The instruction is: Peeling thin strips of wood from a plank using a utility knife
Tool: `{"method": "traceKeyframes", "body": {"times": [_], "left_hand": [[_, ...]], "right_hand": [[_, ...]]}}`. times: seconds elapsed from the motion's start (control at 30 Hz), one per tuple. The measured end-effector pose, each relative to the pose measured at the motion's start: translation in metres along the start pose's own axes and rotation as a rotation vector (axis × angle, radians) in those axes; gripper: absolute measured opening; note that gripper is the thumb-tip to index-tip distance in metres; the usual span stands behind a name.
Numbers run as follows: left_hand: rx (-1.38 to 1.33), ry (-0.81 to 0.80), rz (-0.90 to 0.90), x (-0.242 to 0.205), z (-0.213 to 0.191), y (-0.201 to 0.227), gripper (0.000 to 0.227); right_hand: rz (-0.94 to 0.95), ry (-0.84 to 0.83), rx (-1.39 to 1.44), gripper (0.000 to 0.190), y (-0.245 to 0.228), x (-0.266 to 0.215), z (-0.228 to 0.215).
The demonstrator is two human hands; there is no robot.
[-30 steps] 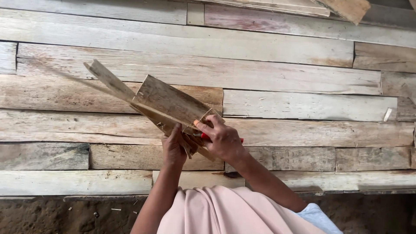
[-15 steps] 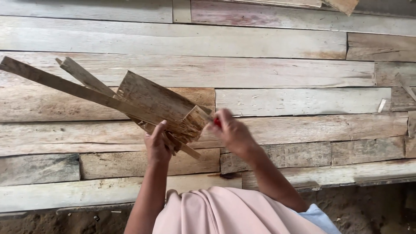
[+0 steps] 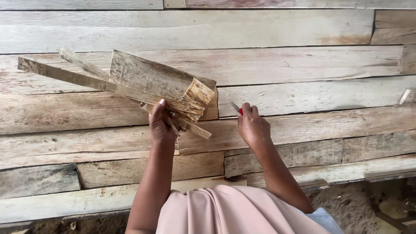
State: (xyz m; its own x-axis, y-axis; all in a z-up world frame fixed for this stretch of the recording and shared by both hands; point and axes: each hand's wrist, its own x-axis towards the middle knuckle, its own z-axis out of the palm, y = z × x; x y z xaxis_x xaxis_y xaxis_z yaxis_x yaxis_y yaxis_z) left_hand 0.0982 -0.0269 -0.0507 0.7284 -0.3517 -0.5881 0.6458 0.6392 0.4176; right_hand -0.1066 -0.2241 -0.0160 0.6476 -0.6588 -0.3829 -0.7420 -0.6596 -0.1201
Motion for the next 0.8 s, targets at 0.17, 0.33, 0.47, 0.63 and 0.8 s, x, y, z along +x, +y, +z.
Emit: {"method": "traceKeyframes", "body": {"times": [0.17, 0.33, 0.47, 0.63, 0.8], "left_hand": [[0.056, 0.057, 0.03, 0.0, 0.016, 0.002, 0.013], [0.063, 0.074, -0.012, 0.009, 0.008, 0.004, 0.011], [-0.006, 0.072, -0.043, 0.015, -0.005, 0.012, 0.006], [-0.076, 0.054, 0.012, 0.006, -0.03, 0.04, 0.004], [-0.125, 0.061, 0.052, -0.008, -0.081, 0.067, 0.012]], "right_hand": [[0.016, -0.042, 0.061, 0.02, -0.001, 0.004, 0.0], [0.026, -0.106, 0.098, 0.02, 0.001, 0.007, -0.001], [0.028, -0.166, 0.246, 0.023, 0.0, 0.002, -0.021], [-0.083, -0.147, 0.193, 0.023, -0.036, -0.027, -0.03], [-0.252, -0.268, 0.081, 0.028, -0.074, -0.057, 0.0]]}}
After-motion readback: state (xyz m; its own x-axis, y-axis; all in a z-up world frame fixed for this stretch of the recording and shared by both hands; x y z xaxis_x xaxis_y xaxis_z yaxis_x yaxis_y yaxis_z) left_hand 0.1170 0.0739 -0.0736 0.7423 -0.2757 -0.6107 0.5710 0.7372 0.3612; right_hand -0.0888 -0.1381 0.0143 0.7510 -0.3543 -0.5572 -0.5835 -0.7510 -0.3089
